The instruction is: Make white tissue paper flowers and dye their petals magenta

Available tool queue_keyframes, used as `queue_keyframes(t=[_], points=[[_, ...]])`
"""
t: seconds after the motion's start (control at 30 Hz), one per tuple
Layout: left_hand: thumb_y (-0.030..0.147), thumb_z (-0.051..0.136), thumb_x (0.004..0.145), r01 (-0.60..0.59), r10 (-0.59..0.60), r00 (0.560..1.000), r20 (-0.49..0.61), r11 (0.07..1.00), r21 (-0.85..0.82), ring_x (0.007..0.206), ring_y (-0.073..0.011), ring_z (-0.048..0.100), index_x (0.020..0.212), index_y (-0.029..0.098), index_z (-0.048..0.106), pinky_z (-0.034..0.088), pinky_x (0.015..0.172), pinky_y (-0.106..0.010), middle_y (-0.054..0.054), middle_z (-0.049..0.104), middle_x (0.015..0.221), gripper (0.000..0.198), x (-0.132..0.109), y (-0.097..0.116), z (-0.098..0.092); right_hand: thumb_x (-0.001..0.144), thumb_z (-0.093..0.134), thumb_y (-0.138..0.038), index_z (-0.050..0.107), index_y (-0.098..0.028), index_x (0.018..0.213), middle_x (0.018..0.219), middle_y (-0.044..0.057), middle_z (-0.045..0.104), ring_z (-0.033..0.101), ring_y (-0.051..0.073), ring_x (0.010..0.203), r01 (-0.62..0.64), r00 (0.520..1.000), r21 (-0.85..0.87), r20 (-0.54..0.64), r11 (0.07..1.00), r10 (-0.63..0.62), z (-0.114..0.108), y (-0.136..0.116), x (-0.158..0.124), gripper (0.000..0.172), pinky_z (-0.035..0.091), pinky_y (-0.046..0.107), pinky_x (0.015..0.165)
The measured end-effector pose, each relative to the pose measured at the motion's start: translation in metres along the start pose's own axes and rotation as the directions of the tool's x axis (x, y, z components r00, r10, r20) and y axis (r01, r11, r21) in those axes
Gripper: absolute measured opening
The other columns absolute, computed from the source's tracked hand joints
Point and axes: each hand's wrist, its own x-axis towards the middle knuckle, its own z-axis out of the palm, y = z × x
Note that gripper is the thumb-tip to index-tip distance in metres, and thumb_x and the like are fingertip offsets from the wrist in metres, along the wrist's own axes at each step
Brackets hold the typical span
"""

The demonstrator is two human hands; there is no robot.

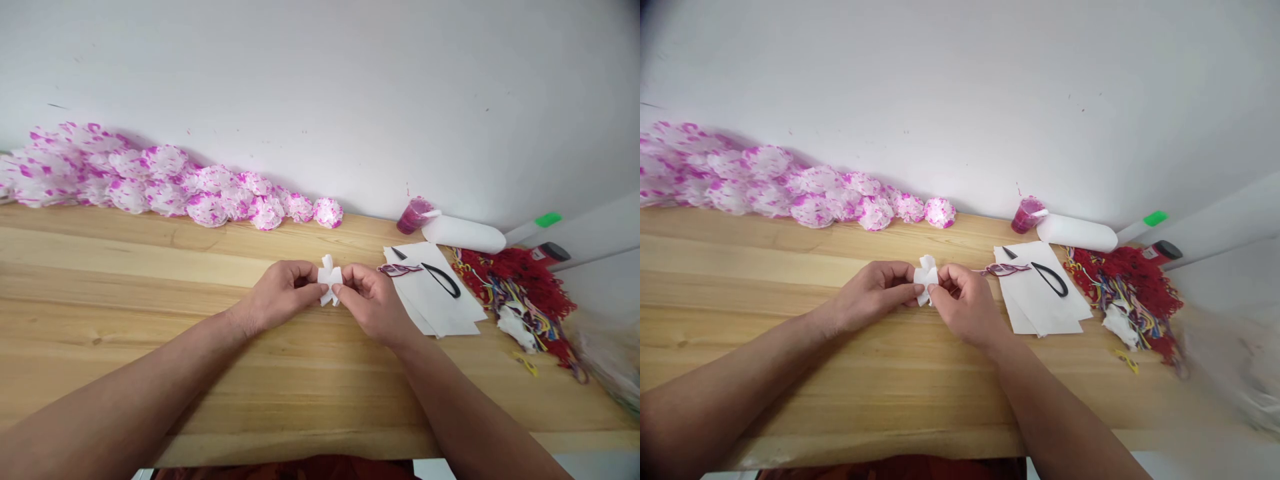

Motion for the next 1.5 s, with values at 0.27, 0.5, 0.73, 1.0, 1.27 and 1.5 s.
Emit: queue_keyframes(t=[0.27, 0.5, 0.73, 1.0, 1.27, 1.5], points=[[0.037, 0.061, 0.084, 0.013, -0.013, 1.000, 0.012, 0.999, -0.044, 0.067, -0.0146, 0.056, 0.078, 0.015, 0.066, 0.039, 0.061, -0.026, -0.001, 0.064, 0.071, 0.024, 0.001, 0.000, 0.001, 0.087, 0.059, -0.026, 0.056, -0.019, 0.074, 0.067, -0.004, 0.050, 0.042, 0.011, 0.063, -0.017, 1.000, 0.036, 0.003, 0.999, 0.017, 0.000, -0.001, 0.000, 0.015, 0.033, 0.026, 0.056], [0.039, 0.063, 0.083, 0.029, -0.028, 0.999, 0.018, 0.997, -0.065, 0.065, -0.0133, 0.053, 0.076, 0.015, 0.065, 0.037, 0.059, -0.025, -0.001, 0.064, 0.070, 0.025, 0.000, 0.001, 0.001, 0.087, 0.059, -0.025, 0.059, -0.019, 0.078, 0.070, -0.003, 0.054, 0.044, 0.012, 0.063, -0.026, 0.999, 0.066, 0.035, 0.997, 0.023, -0.001, 0.001, -0.001, 0.011, 0.033, 0.027, 0.057], [0.037, 0.062, 0.082, 0.020, -0.018, 0.999, 0.034, 0.999, -0.045, 0.059, -0.0111, 0.046, 0.071, 0.015, 0.062, 0.032, 0.054, -0.024, 0.002, 0.057, 0.063, 0.024, -0.001, 0.005, 0.000, 0.087, 0.060, -0.025, 0.061, -0.017, 0.080, 0.072, -0.002, 0.056, 0.047, 0.012, 0.066, -0.055, 0.996, 0.143, 0.081, 0.988, 0.044, -0.003, 0.001, 0.001, 0.010, 0.034, 0.027, 0.060], [0.035, 0.061, 0.083, 0.002, 0.000, 0.999, 0.045, 0.999, -0.048, 0.059, -0.0104, 0.044, 0.069, 0.015, 0.060, 0.031, 0.055, -0.024, 0.002, 0.055, 0.063, 0.025, 0.000, 0.003, -0.001, 0.086, 0.060, -0.025, 0.060, -0.018, 0.077, 0.068, -0.003, 0.054, 0.043, 0.010, 0.061, -0.081, 0.994, 0.139, 0.082, 0.987, 0.070, -0.003, -0.002, 0.001, 0.012, 0.033, 0.025, 0.057], [0.035, 0.062, 0.082, 0.012, -0.007, 0.999, 0.052, 0.996, -0.083, 0.060, -0.0109, 0.047, 0.069, 0.015, 0.061, 0.033, 0.057, -0.023, 0.001, 0.058, 0.065, 0.024, -0.001, 0.008, 0.000, 0.084, 0.061, -0.026, 0.060, -0.017, 0.077, 0.069, -0.003, 0.056, 0.044, 0.010, 0.061, -0.086, 0.993, 0.165, 0.097, 0.982, 0.071, -0.004, -0.001, 0.002, 0.011, 0.034, 0.025, 0.057], [0.037, 0.058, 0.086, -0.004, 0.006, 0.999, 0.036, 0.998, -0.055, 0.067, -0.0141, 0.055, 0.078, 0.015, 0.065, 0.039, 0.061, -0.024, -0.001, 0.063, 0.071, 0.024, -0.002, 0.007, 0.001, 0.088, 0.060, -0.030, 0.056, -0.019, 0.076, 0.069, -0.003, 0.051, 0.043, 0.011, 0.063, -0.025, 0.999, 0.107, 0.025, 0.994, 0.022, -0.002, 0.000, 0.001, 0.016, 0.032, 0.026, 0.057]])
